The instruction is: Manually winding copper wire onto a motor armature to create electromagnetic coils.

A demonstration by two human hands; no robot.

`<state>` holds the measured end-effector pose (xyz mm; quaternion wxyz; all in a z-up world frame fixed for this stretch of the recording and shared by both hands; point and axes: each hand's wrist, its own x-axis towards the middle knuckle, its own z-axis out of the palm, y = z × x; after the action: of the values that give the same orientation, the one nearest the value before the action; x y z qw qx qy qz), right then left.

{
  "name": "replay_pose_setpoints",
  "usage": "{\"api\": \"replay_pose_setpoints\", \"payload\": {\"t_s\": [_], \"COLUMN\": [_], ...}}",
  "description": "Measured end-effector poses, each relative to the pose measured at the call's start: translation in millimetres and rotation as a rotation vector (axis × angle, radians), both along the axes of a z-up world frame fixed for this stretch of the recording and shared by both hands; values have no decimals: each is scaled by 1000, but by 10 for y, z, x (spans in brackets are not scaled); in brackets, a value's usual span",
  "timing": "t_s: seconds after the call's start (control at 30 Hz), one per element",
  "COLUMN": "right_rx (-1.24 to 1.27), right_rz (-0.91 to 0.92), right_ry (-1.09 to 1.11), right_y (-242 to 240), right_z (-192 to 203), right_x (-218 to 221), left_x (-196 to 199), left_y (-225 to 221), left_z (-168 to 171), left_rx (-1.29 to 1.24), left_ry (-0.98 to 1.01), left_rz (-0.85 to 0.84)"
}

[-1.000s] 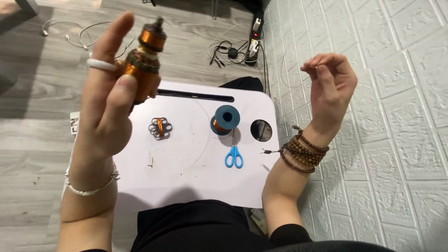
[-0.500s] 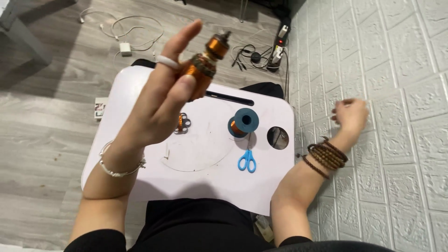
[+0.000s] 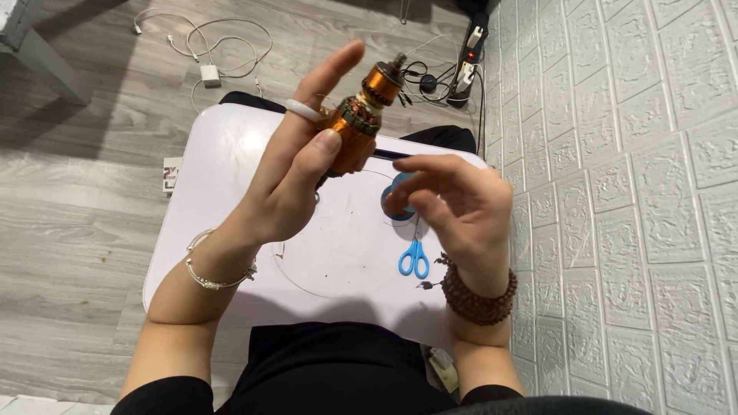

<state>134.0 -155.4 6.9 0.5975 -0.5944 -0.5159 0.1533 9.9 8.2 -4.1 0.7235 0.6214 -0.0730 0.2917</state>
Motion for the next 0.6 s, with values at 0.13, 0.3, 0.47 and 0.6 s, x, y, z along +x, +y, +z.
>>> {"api": "replay_pose_setpoints", "payload": {"t_s": [0.13, 0.3, 0.47, 0.6], "right_rx": [45, 105, 147, 245], "right_rz": [45, 48, 40, -79], "right_ry": [166, 259, 276, -46], "right_y": [-51, -96, -107, -44], "right_z": [13, -35, -70, -95], "right_x": [-192, -240, -228, -186], "left_x": [36, 64, 66, 60], "left_y": [-47, -96, -125, -151], "left_z": [20, -6, -9, 12], "left_rx": [-161, -149, -162, -130], "left_ry": [42, 30, 79, 143], "left_rz": [-81, -149, -169, -175]}}
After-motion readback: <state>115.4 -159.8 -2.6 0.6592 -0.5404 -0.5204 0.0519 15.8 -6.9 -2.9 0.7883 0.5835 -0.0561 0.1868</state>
